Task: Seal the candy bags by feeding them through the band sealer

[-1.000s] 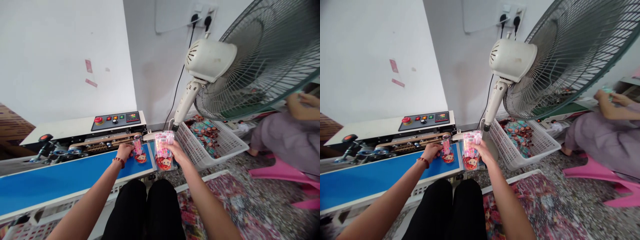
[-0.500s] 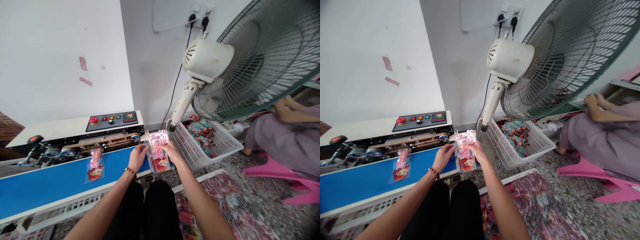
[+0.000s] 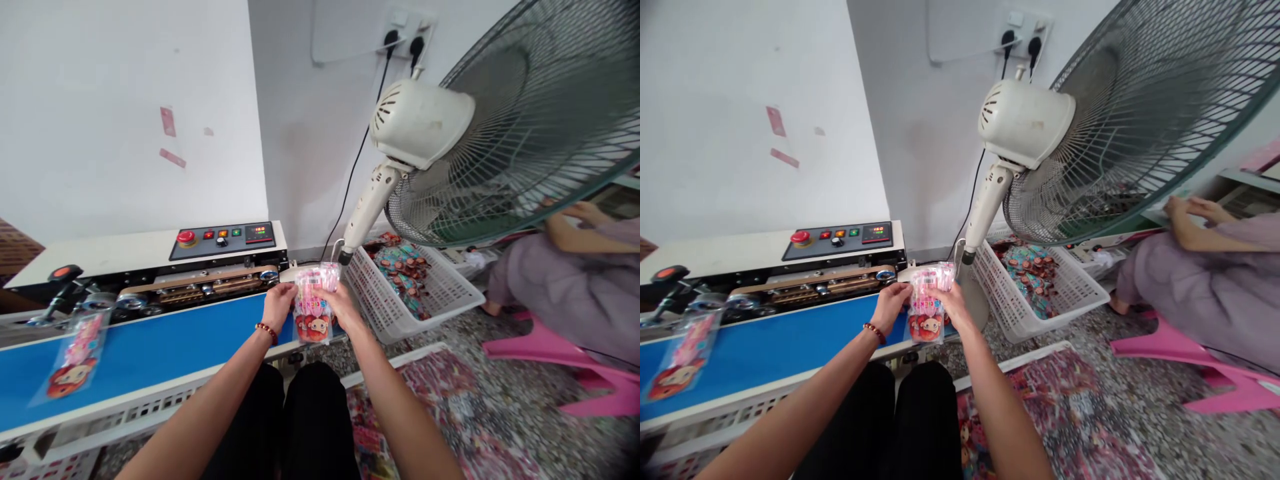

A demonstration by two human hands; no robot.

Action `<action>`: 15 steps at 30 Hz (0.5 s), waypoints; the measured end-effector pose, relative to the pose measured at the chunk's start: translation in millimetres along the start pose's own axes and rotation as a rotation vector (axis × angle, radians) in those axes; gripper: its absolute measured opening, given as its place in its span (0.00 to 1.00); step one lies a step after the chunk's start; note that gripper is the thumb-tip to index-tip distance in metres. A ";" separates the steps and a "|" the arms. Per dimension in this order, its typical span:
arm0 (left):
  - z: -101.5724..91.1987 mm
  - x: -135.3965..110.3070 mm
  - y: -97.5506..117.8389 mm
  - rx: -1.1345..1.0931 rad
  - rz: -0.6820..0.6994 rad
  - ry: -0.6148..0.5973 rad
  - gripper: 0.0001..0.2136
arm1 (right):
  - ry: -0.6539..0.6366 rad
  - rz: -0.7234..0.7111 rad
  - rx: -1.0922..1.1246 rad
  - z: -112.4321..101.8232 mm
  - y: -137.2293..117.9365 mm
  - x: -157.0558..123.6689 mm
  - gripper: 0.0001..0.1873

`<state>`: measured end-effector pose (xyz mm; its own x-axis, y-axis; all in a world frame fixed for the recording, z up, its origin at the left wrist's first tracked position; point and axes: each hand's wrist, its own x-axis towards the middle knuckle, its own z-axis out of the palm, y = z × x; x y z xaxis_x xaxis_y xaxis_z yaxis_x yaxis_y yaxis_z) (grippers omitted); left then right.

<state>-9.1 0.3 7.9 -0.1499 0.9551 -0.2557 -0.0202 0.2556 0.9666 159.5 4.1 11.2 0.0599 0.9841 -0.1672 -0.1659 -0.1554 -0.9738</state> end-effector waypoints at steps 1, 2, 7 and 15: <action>-1.6 -1.5 2.0 -0.024 -0.012 -0.016 0.19 | 0.013 -0.005 0.007 0.6 0.9 0.3 0.29; -3.9 -2.8 4.3 -0.047 -0.031 -0.028 0.20 | 0.028 -0.006 0.011 1.1 1.7 0.7 0.29; -14.8 -3.4 13.9 -0.119 -0.172 -0.054 0.22 | 0.057 0.014 -0.010 1.7 2.1 1.4 0.28; 5.2 -1.0 18.7 0.023 -0.060 -0.039 0.19 | 0.023 -0.030 -0.045 4.5 2.2 1.4 0.28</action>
<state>-4.2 4.9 26.2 -0.1102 0.9431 -0.3138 -0.0049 0.3152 0.9490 154.9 5.5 9.5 0.0872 0.9862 -0.1408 -0.1189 -0.1301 -0.9844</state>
